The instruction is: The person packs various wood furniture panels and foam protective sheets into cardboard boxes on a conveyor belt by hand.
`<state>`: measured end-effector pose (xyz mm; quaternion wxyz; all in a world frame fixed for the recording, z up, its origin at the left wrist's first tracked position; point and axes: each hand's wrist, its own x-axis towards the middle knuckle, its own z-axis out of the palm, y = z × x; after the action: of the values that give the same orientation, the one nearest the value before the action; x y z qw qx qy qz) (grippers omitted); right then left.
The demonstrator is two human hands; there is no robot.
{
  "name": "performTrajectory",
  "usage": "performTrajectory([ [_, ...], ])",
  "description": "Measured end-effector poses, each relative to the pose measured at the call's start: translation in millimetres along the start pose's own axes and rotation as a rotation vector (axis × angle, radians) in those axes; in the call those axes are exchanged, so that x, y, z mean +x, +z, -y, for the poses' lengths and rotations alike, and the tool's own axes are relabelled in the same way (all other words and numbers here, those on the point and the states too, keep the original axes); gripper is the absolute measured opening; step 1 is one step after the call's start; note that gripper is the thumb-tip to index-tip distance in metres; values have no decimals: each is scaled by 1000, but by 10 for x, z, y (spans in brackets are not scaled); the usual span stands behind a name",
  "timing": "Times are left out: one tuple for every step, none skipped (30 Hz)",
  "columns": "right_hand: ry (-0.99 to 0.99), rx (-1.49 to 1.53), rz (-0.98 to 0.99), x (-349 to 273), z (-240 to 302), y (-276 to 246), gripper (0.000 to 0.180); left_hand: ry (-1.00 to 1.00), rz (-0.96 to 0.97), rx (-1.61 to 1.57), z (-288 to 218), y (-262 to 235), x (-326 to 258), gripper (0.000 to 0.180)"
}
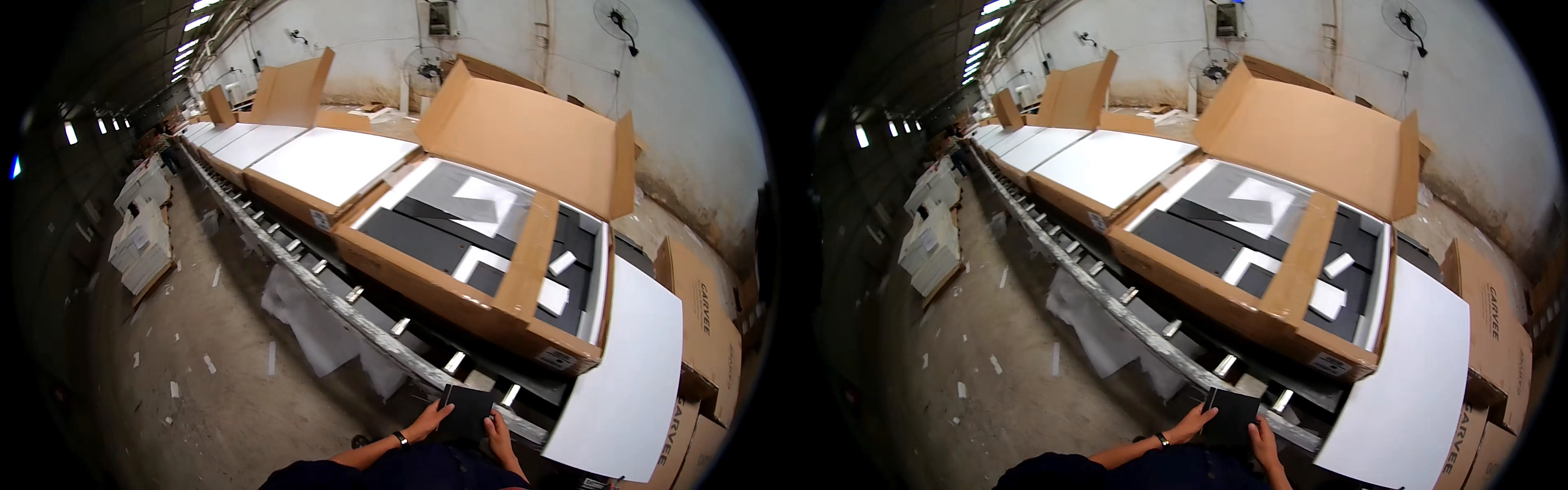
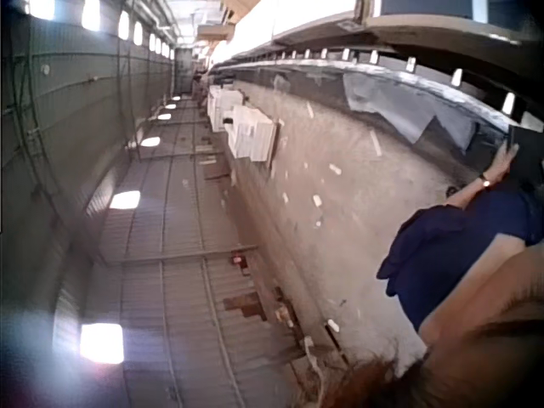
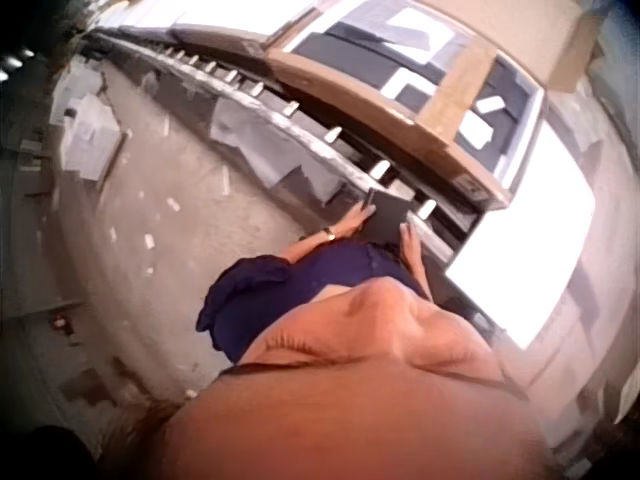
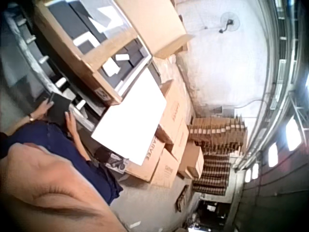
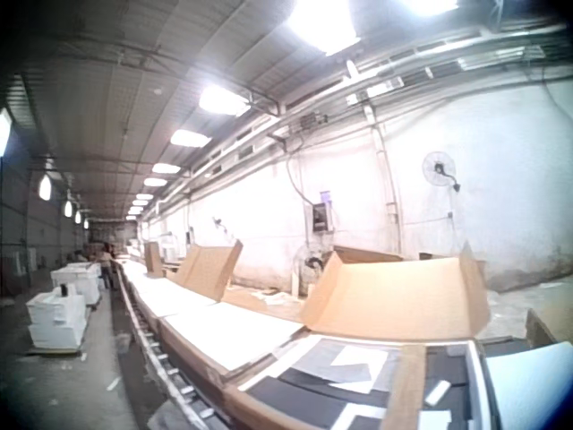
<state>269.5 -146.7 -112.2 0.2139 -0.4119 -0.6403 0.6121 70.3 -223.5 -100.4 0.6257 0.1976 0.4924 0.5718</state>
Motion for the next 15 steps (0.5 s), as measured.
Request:
performTrajectory([
  [-88, -92, 11, 49, 20, 206, 39, 60, -58, 77, 78, -252, -72, 46],
  [-99, -96, 28, 88, 139, 467, 39, 73, -72, 73, 207, -560, -180, 46],
  [-83, -162, 114, 102, 355, 762, 42, 100, -248, 60, 361, -902, -337, 47],
  [-74, -238, 210, 165, 611, 1009, 44, 133, -430, 35, 414, -1160, -453, 48],
  [39, -302, 307, 203, 1015, 1253, 48, 221, -405, 31, 203, -1344, -687, 51],
  [37, -313, 302, 286, 1130, 1557, 48, 159, -481, 111, -10, -1539, -982, 51],
  [-14, -223, 372, 424, 1198, 1854, 49, 107, -573, 187, -192, -1789, -1250, 51],
  [-59, -138, 459, 565, 1251, 2142, 51, 117, -652, 364, -202, -2167, -1477, 48],
  [-185, -256, 484, 717, 1257, 2398, 52, 52, -674, 191, -643, -2183, -1875, 46],
  [-333, -367, 547, 863, 1320, 2718, 53, 168, -668, -44, -369, -2661, -2046, 47],
  [-439, -471, 563, 979, 1447, 3023, 53, 214, -774, -142, -164, -3071, -2187, 46],
  [-402, -438, 586, 1102, 1557, 3262, 52, 213, -787, -138, -211, -3271, -2366, 46],
  [-369, -390, 568, 1161, 1714, 3491, 50, 251, -845, -163, -291, -3417, -2628, 45],
  [-337, -344, 552, 1234, 1856, 3684, 49, 292, -904, -188, -354, -3571, -2842, 43],
  [-380, -317, 531, 1375, 1906, 3872, 46, 276, -948, -90, -307, -3777, -3027, 44],
])
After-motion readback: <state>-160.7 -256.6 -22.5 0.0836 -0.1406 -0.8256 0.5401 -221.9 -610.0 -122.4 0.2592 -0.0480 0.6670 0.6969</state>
